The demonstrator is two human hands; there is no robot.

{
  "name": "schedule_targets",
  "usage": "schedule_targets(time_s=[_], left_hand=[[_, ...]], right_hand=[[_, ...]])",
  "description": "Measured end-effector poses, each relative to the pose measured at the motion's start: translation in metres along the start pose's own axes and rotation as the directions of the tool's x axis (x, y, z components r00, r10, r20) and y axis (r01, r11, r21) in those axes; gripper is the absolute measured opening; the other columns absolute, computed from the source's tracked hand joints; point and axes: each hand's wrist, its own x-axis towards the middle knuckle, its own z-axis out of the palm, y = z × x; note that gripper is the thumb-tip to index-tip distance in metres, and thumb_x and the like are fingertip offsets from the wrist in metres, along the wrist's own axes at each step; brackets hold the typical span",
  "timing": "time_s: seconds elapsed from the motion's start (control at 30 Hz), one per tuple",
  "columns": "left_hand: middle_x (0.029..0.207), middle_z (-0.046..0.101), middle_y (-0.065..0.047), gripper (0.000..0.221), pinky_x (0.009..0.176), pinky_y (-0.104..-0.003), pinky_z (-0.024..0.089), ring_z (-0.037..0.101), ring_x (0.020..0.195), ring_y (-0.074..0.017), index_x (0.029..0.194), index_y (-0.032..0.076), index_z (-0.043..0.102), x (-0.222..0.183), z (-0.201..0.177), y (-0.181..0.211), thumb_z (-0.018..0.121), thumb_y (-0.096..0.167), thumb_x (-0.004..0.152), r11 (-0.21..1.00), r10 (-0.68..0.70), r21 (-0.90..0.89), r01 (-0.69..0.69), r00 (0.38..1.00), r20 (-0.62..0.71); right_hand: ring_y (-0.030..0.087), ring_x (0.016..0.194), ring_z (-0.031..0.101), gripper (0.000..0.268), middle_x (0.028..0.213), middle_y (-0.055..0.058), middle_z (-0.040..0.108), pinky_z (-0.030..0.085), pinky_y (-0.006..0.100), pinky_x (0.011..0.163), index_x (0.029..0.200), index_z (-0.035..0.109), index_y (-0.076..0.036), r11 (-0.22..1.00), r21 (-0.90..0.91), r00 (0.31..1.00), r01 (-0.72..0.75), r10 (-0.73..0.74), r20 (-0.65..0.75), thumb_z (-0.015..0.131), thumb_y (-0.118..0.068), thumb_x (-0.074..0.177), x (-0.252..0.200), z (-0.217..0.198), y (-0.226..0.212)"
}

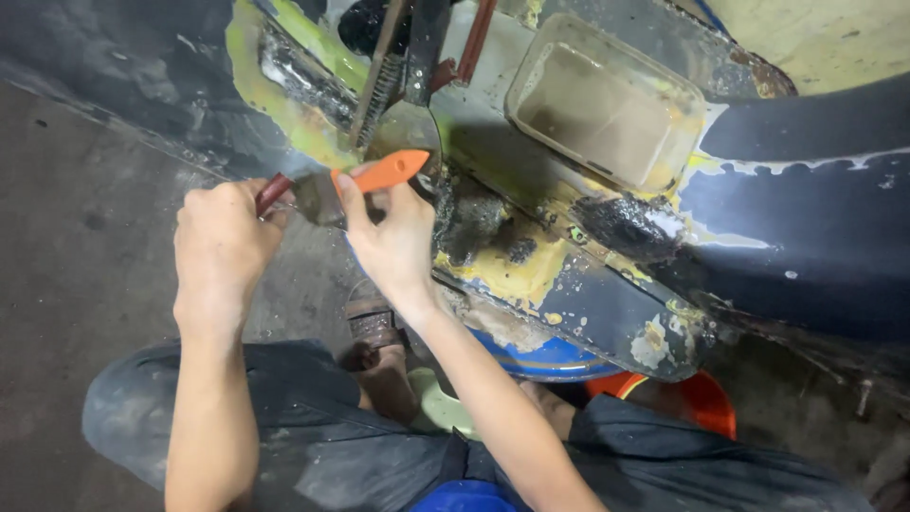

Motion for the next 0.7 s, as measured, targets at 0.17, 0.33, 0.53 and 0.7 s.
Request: schedule_targets(time_s=[0.17,0.33,0.53,0.7], left_hand=[[0.070,0.068,-0.018,0.011,0.064,-0.046,0.055,0.068,0.073,-0.0402,0.089,0.028,0.073,0.001,0.004,0.005,0.069,0.027,0.078,0.996,0.072,0.048,-0.076,0.995,0.063],[0.071,0.069,-0.021,0.008,0.069,-0.044,0.054,0.068,0.073,-0.0408,0.084,0.022,0.075,-0.007,0.011,0.000,0.068,0.024,0.079,0.996,0.056,0.058,-0.064,0.990,0.132],[0.082,0.065,-0.025,0.023,0.066,-0.052,0.049,0.062,0.078,-0.0478,0.099,0.023,0.071,-0.007,0.020,-0.003,0.064,0.036,0.081,0.967,0.195,0.150,-0.206,0.977,0.086],[0.081,0.065,-0.025,0.025,0.064,-0.052,0.051,0.062,0.076,-0.0480,0.108,0.028,0.066,-0.002,0.025,0.003,0.059,0.037,0.086,0.948,0.246,0.192,-0.252,0.968,0.057]], right_hand=[[0.027,0.074,0.069,0.016,0.074,0.011,0.069,0.057,0.038,0.064,0.087,0.066,-0.009,0.987,-0.125,0.988,0.099,-0.113,-0.107,0.066,-0.024,0.083,-0.010,-0.047,-0.013],[0.027,0.083,0.063,0.009,0.082,0.016,0.062,0.047,0.034,0.085,0.088,0.060,0.002,0.885,-0.351,0.815,0.306,-0.435,-0.384,0.064,0.001,0.080,0.016,-0.140,-0.026],[0.021,0.076,0.064,0.008,0.094,0.017,0.064,0.056,0.028,0.066,0.103,0.055,0.000,0.793,-0.526,0.827,0.306,-0.495,-0.266,0.056,0.004,0.096,0.061,-0.206,-0.014],[0.022,0.077,0.072,0.009,0.085,0.016,0.068,0.062,0.028,0.072,0.093,0.061,0.003,0.859,-0.474,0.875,0.192,-0.369,-0.315,0.060,-0.005,0.092,0.063,-0.214,-0.003]])
